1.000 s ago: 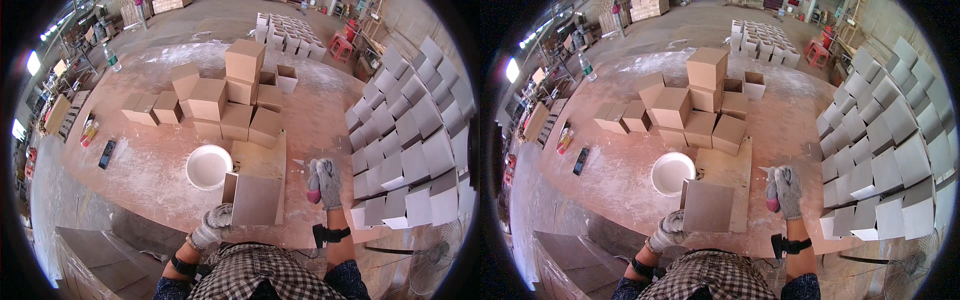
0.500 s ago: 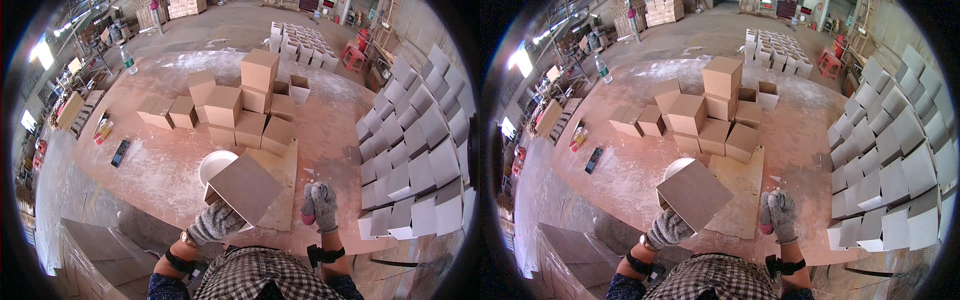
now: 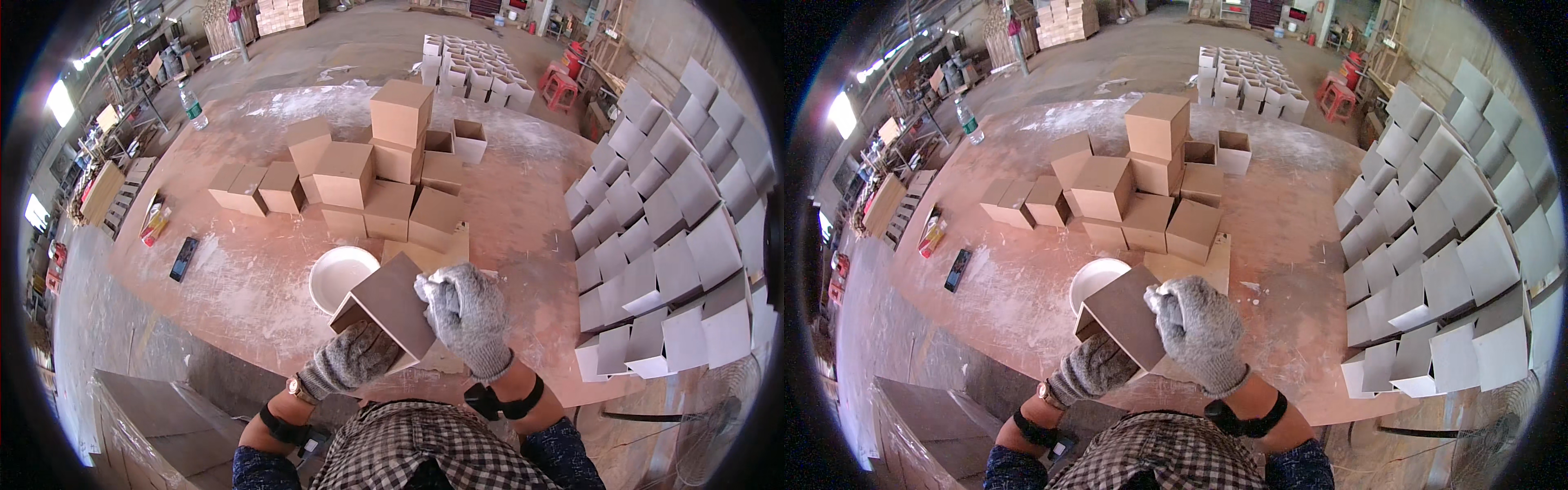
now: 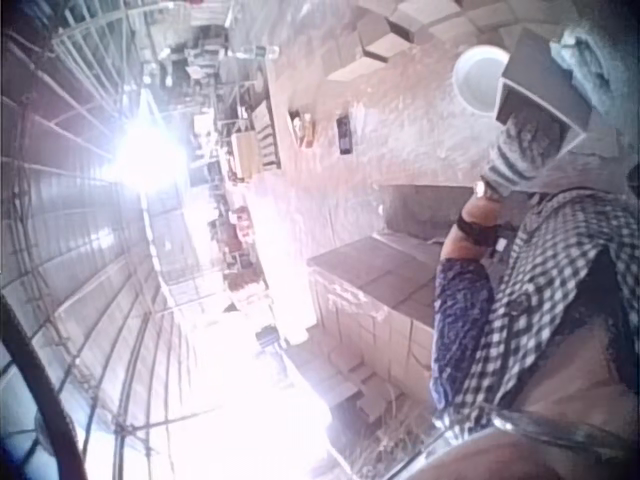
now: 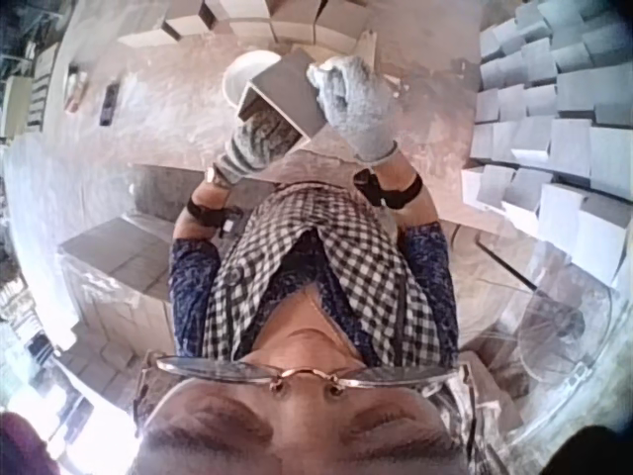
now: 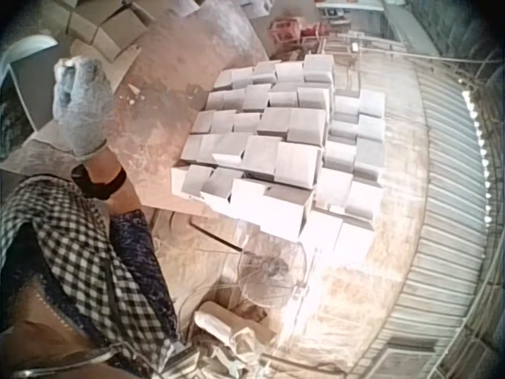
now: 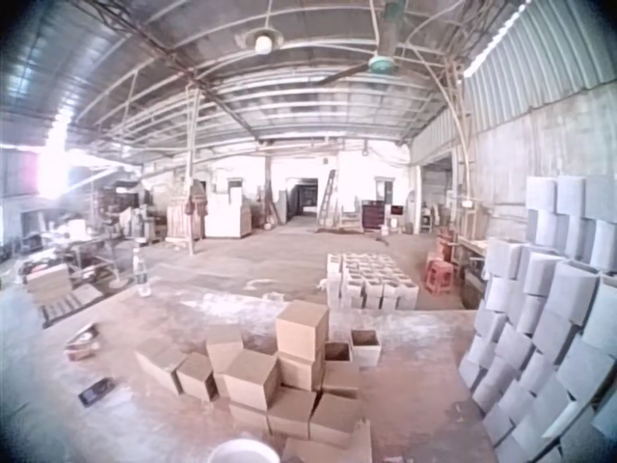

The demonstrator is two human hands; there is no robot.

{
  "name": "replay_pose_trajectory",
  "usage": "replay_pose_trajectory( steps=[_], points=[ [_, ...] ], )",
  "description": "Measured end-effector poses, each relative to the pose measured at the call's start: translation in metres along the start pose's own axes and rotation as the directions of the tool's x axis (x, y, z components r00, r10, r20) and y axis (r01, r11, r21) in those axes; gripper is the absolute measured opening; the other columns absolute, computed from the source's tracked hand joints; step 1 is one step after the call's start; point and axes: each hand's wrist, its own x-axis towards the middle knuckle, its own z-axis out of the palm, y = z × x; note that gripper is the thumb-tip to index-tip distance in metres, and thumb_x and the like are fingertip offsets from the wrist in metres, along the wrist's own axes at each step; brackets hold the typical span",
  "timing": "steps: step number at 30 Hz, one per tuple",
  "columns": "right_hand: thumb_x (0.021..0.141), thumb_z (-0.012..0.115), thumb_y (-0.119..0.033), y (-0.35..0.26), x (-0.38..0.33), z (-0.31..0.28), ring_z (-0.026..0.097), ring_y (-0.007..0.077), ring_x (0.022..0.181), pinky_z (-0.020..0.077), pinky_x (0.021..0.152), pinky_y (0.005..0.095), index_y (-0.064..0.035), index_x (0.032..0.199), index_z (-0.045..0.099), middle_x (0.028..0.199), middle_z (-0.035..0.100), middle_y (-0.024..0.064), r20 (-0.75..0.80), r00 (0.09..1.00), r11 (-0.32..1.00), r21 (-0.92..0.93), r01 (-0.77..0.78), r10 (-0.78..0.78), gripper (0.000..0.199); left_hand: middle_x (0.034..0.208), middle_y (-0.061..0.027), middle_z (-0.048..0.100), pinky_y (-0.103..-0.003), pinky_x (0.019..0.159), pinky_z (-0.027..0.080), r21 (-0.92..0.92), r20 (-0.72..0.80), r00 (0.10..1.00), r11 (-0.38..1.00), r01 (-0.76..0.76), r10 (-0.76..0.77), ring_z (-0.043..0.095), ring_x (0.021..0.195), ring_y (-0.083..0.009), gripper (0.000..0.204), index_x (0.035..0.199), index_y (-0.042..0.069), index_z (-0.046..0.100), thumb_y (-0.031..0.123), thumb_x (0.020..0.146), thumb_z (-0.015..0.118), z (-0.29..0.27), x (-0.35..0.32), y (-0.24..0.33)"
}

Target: The person is applying glue to the edges and bottom of small cardboard boxes using a small handheld applicator or brush and then stacking them.

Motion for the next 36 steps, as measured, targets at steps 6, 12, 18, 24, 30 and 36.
replay_pose_trajectory(
  steps=[6,12,18,24,30,36],
  points=[
    [0.083,0.063,-0.007,-0.045,-0.018,-0.012,0.061,0.0212,0.071,0.0495,0.062,0.0331,-0.0071,0.097,0.055,0.085,0.06,0.0078,0.202,0.976,0.825,0.563,-0.052,-0.076,0.016,0.112,-0.0123,0.059,-0.042,0.091,0.047,-0.533,0.035,0.94,0.789,0.305,-0.34,0.057,0.104,-0.0292,0.047,0.116,0.006,0.059,0.019,0.071,0.059,0.035,-0.015,0.008],
    [0.094,0.053,-0.022,0.022,-0.05,-0.059,0.057,0.0177,0.074,0.05,0.064,0.0324,-0.0116,0.106,0.056,0.092,0.057,0.0034,0.122,0.733,-0.009,0.988,-0.157,0.669,0.016,0.116,-0.0114,0.058,-0.043,0.095,0.046,-0.108,-0.043,0.994,0.99,0.092,-0.097,0.056,0.107,-0.0285,0.051,0.12,0.007,0.058,0.016,0.07,0.058,0.018,-0.013,0.003],
    [0.095,0.053,-0.028,0.057,-0.082,-0.074,0.061,0.0197,0.08,0.0521,0.069,0.037,-0.0124,0.11,0.058,0.106,0.062,0.0017,0.216,0.77,-0.176,0.975,-0.136,0.6,0.022,0.122,-0.0117,0.056,-0.043,0.094,0.047,-0.153,-0.022,0.996,0.984,0.087,-0.092,0.055,0.109,-0.0268,0.053,0.122,0.007,0.058,0.015,0.069,0.058,0.019,-0.019,0.008],
    [0.094,0.055,-0.027,0.066,-0.109,-0.08,0.06,0.0174,0.082,0.0524,0.07,0.0329,-0.0099,0.109,0.059,0.104,0.062,0.003,0.185,0.61,-0.101,0.98,-0.17,0.77,0.023,0.119,-0.0109,0.058,-0.039,0.089,0.048,-0.379,-0.078,0.97,0.907,0.186,-0.232,0.057,0.105,-0.0282,0.051,0.121,0.008,0.059,0.011,0.07,0.06,0.025,-0.004,0.022],
    [0.091,0.06,-0.016,0.062,-0.119,-0.08,0.059,0.0129,0.077,0.0519,0.066,0.027,-0.0064,0.097,0.058,0.092,0.062,0.0043,0.033,0.535,0.248,0.861,-0.444,0.844,0.011,0.105,-0.0072,0.065,-0.03,0.08,0.051,-0.854,0.52,0.724,-0.286,0.435,-0.452,0.062,0.093,-0.0161,0.034,0.114,0.002,0.06,0.02,0.086,0.067,0.04,0.033,0.03],
    [0.09,0.061,-0.009,0.066,-0.142,-0.062,0.059,0.0116,0.072,0.0506,0.065,0.0246,-0.0045,0.093,0.059,0.084,0.062,0.0033,0.264,0.486,0.194,0.684,-0.703,0.833,0.006,0.107,-0.0048,0.064,-0.029,0.082,0.05,-0.554,0.764,0.591,-0.733,0.394,-0.259,0.06,0.094,-0.0115,0.039,0.118,0.0,0.058,0.027,0.09,0.063,0.092,0.06,0.01]
  ],
)
